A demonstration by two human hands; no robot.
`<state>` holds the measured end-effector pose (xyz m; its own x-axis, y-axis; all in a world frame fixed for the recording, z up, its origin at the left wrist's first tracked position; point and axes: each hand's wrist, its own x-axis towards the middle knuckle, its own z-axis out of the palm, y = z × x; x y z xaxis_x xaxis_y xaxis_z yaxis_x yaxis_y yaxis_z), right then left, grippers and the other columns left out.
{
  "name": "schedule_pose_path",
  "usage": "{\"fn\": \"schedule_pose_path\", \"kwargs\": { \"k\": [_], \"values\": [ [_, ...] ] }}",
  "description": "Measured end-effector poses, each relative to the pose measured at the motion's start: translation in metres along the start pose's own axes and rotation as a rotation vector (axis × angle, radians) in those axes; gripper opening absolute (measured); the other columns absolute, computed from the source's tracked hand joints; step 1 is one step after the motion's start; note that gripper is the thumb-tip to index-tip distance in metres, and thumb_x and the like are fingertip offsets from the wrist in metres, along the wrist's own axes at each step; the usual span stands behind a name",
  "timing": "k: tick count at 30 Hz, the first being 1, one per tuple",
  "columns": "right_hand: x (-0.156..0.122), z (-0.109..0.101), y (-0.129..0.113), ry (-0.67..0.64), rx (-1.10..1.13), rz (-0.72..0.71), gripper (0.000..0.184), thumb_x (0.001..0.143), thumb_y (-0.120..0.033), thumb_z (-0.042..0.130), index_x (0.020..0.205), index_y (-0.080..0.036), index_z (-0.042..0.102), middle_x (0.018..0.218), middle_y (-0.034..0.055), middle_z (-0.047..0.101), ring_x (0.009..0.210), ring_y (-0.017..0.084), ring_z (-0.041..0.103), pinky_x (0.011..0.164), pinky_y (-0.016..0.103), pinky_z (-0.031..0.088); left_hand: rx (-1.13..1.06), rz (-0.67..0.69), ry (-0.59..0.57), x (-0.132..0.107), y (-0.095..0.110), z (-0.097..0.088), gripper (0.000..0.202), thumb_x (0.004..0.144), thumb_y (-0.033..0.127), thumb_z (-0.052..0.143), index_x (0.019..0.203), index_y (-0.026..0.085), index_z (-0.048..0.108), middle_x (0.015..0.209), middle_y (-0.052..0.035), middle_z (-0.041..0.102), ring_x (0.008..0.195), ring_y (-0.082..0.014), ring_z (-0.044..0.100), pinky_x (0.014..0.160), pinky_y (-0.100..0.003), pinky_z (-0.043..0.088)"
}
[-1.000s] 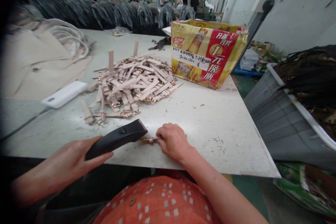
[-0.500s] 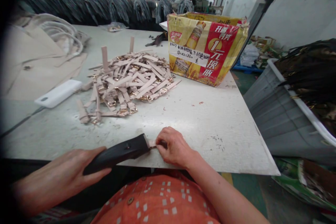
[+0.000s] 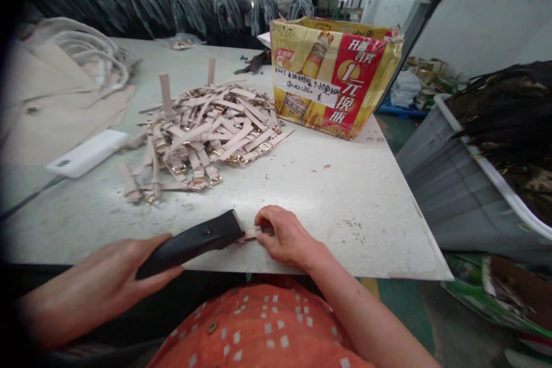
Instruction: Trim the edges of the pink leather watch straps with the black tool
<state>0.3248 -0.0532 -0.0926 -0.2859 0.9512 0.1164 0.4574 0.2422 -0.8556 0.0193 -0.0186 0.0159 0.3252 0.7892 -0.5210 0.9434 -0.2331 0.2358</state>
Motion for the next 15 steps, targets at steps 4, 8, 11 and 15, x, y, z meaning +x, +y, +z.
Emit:
{"fn": "schedule_pose_path", "kwargs": {
  "k": [4, 8, 11, 15],
  "values": [
    [0.001, -0.003, -0.002, -0.035, 0.032, 0.014, 0.024, 0.088, -0.004, 0.074, 0.098, -0.024, 0.064, 0.094, -0.0009, 0.067, 0.084, 0.018, 0.058, 0.083, 0.031, 0.048, 0.063, 0.053, -0.030, -0.010, 0.005, 0.013, 0.042, 0.095, 0.058, 0.049, 0.099, 0.029, 0.078, 0.098, -0.0104, 0.092, 0.093, -0.0340, 0.086, 0.079, -0.042, 0.055],
    [0.000, -0.006, -0.002, -0.030, 0.065, 0.048, 0.025, 0.089, -0.005, 0.068, 0.101, -0.025, 0.061, 0.098, 0.0001, 0.070, 0.090, 0.020, 0.064, 0.090, 0.034, 0.053, 0.078, 0.095, -0.022, -0.004, 0.025, 0.017, 0.041, 0.098, 0.055, 0.047, 0.102, 0.027, 0.077, 0.101, -0.0120, 0.092, 0.093, -0.0330, 0.085, 0.080, -0.041, 0.054],
    [0.000, -0.004, 0.001, -0.009, 0.090, 0.067, 0.034, 0.086, -0.001, 0.062, 0.108, -0.027, 0.060, 0.102, 0.0000, 0.074, 0.095, 0.021, 0.070, 0.092, 0.034, 0.056, 0.065, 0.100, 0.006, 0.007, 0.033, 0.012, 0.037, 0.096, 0.052, 0.051, 0.099, 0.026, 0.078, 0.093, -0.0105, 0.090, 0.085, -0.0304, 0.083, 0.074, -0.039, 0.051],
    [0.000, 0.002, 0.004, 0.020, 0.085, 0.038, 0.039, 0.085, 0.001, 0.060, 0.113, -0.027, 0.061, 0.105, 0.0010, 0.076, 0.099, 0.021, 0.074, 0.093, 0.034, 0.059, -0.025, 0.081, 0.086, 0.018, 0.017, 0.002, 0.038, 0.093, 0.058, 0.058, 0.095, 0.026, 0.079, 0.085, -0.0076, 0.088, 0.078, -0.0287, 0.082, 0.071, -0.036, 0.052]
  ]
}}
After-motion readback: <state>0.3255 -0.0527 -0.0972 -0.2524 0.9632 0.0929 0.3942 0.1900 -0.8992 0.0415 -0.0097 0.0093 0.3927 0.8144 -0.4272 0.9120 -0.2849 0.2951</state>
